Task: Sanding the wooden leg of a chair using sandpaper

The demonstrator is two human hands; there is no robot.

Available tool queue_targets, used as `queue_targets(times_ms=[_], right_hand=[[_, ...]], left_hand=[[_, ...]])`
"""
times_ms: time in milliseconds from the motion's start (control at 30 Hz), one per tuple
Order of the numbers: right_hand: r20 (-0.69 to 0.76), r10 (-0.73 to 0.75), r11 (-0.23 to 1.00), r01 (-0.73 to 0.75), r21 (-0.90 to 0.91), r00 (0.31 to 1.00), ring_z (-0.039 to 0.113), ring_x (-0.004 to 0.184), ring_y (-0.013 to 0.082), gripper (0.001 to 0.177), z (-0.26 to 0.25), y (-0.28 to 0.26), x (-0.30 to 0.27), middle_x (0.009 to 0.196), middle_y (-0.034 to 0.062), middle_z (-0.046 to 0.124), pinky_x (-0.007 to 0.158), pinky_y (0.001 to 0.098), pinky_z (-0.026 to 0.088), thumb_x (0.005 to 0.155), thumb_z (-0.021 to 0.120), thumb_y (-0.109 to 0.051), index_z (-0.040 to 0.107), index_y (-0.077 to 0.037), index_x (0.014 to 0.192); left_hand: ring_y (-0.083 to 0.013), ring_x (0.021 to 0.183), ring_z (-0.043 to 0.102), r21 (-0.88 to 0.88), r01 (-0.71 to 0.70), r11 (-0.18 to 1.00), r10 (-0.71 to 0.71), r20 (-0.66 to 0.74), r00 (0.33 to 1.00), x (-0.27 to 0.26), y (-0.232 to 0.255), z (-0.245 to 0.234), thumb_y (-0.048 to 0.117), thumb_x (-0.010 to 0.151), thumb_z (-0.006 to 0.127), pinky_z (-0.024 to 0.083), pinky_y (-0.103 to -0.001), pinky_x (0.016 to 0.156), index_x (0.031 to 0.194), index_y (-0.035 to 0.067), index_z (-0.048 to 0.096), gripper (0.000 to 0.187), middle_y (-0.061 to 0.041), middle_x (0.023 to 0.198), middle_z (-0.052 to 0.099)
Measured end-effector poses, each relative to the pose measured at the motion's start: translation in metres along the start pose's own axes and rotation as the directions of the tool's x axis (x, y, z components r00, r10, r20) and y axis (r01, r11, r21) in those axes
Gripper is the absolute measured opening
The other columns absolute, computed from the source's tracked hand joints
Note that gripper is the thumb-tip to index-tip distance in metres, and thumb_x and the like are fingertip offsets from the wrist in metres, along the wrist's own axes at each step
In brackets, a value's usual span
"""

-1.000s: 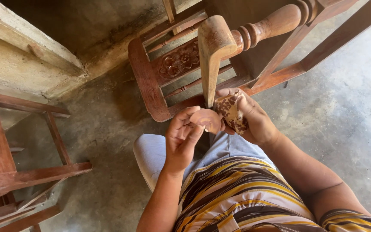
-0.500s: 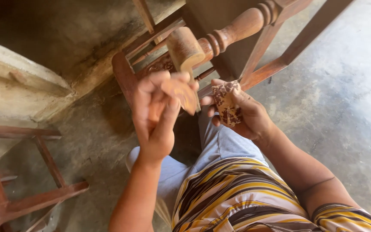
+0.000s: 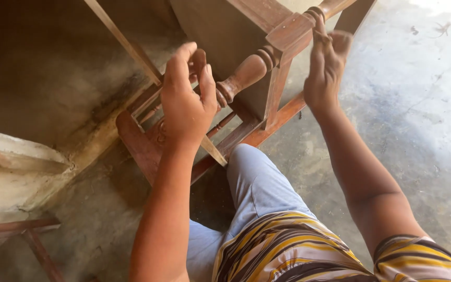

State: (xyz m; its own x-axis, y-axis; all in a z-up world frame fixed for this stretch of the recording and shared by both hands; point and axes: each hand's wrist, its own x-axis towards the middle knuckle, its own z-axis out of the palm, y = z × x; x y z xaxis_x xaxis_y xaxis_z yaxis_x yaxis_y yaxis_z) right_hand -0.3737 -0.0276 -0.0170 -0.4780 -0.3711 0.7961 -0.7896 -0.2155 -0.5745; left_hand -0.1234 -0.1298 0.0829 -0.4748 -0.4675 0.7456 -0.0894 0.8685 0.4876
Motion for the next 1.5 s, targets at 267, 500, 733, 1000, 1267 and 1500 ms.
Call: queue_targets(times_ms=[267,500,733,1000,1267,1500], right_hand=[[0.075,-0.261,0.889,0.27,-0.37,0.962,0.053,0.096,0.0321,0.009,0.006,0.023,0.039,0.105,0.0166,0.059,0.084,0.0452,0.05,0.1,0.078,0.0,0.072,0.003,0.094],[0.546,-0.221,0.864,0.422,-0.275,0.808,0.04,0.118,0.0349,0.03,-0.028,-0.004,0.049,0.106,0.0169,0.064,0.094,0.0451,0.053,0.113,0.06,-0.006,0.077,0.009,0.133],[0.665,-0.3,0.465,0.714,-0.524,0.684,0.05,0.057,0.006,0.016,-0.026,0.064,0.084,0.094,-0.015,0.08,0.082,0.0249,0.043,0.121,0.07,-0.019,0.086,-0.024,0.117],[0.342,0.368,0.699,-0.015,-0.715,0.864,0.064,0.062,0.0282,0.037,0.001,0.08,0.064,0.086,0.0065,0.063,0.052,0.0406,0.053,0.104,0.07,-0.049,0.071,-0.012,0.1],[0.128,0.886,0.433,-0.698,-0.57,0.445,0.071,0.075,0.0075,0.012,-0.002,0.055,0.083,0.09,0.004,0.072,0.057,0.0146,0.059,0.099,0.068,-0.015,0.063,-0.006,0.105],[0.558,0.336,0.547,0.325,-0.772,0.759,0.068,0.076,0.0167,0.015,0.002,0.042,0.084,0.095,-0.0031,0.077,0.068,0.0348,0.058,0.098,0.072,-0.014,0.082,-0.024,0.101]], left_hand=[[-0.0271,0.095,0.07,0.073,0.021,0.997,-0.022,0.003,1.0,-0.002,-0.001,0.0,-0.001,0.098,0.062,0.058,-0.037,0.082,0.134,0.001,0.049,0.038,-0.015,0.115,0.069],[-0.0303,0.096,0.073,0.122,0.026,0.992,-0.025,-0.011,1.0,-0.005,0.001,0.001,0.004,0.1,0.064,0.061,-0.04,0.084,0.135,0.002,0.049,0.038,-0.015,0.115,0.069],[-0.0298,0.094,0.072,0.157,0.032,0.987,-0.036,0.017,0.999,-0.006,-0.007,0.003,0.008,0.098,0.064,0.06,-0.039,0.081,0.133,0.0,0.052,0.038,-0.015,0.112,0.069],[-0.0271,0.09,0.071,0.157,0.03,0.987,-0.019,-0.07,0.997,-0.005,-0.011,0.007,0.016,0.099,0.06,0.06,-0.037,0.08,0.131,0.004,0.056,0.035,-0.011,0.105,0.065],[-0.0319,0.088,0.07,0.099,0.05,0.994,-0.047,-0.033,0.998,-0.002,-0.004,0.0,0.008,0.095,0.065,0.058,-0.042,0.081,0.132,0.0,0.051,0.04,-0.016,0.107,0.068],[-0.0282,0.084,0.069,0.098,0.066,0.993,-0.062,-0.037,0.997,-0.002,-0.002,0.002,0.008,0.095,0.065,0.059,-0.04,0.081,0.131,0.0,0.053,0.039,-0.014,0.103,0.067]])
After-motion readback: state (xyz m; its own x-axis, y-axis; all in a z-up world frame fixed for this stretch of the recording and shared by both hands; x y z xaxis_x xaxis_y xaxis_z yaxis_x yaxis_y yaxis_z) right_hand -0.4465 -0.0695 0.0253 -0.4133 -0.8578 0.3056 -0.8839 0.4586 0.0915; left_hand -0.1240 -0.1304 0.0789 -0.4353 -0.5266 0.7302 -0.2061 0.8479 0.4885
